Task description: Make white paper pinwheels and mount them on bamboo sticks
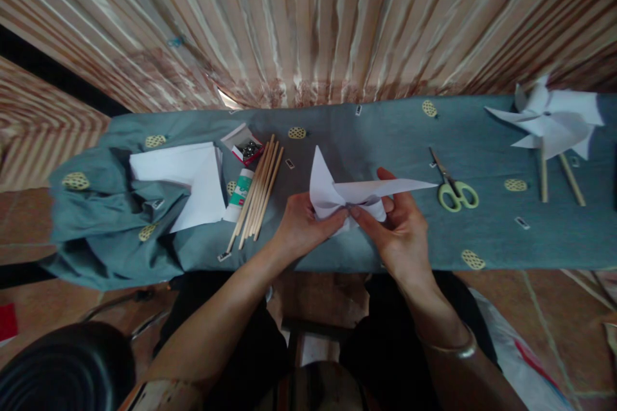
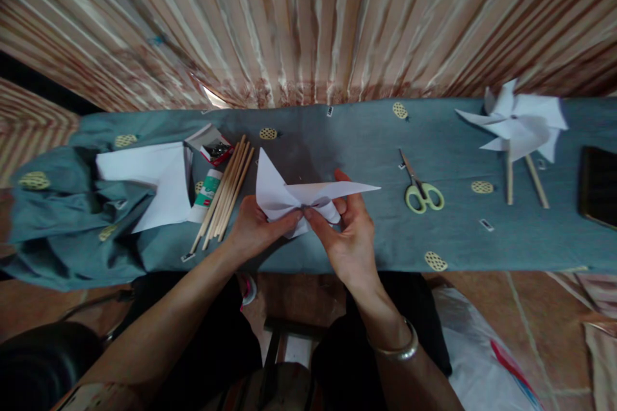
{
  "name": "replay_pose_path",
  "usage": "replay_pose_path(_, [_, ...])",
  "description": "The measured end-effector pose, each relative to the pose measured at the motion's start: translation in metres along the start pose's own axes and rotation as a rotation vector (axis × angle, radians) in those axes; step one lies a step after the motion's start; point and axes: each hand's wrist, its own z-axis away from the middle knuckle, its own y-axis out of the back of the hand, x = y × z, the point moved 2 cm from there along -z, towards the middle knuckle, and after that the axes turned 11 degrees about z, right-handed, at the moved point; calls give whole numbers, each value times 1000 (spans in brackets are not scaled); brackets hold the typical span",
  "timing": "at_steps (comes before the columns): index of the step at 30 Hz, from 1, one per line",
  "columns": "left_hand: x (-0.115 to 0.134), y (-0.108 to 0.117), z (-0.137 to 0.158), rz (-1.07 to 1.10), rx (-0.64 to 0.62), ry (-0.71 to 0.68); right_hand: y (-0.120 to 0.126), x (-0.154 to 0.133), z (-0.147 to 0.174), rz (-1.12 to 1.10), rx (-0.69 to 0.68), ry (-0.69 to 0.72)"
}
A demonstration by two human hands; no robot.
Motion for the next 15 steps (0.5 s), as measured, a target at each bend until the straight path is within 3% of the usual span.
replay_pose_path(15, [1, 6, 1, -195, -36, -54, -1, 1, 0, -25, 9, 13])
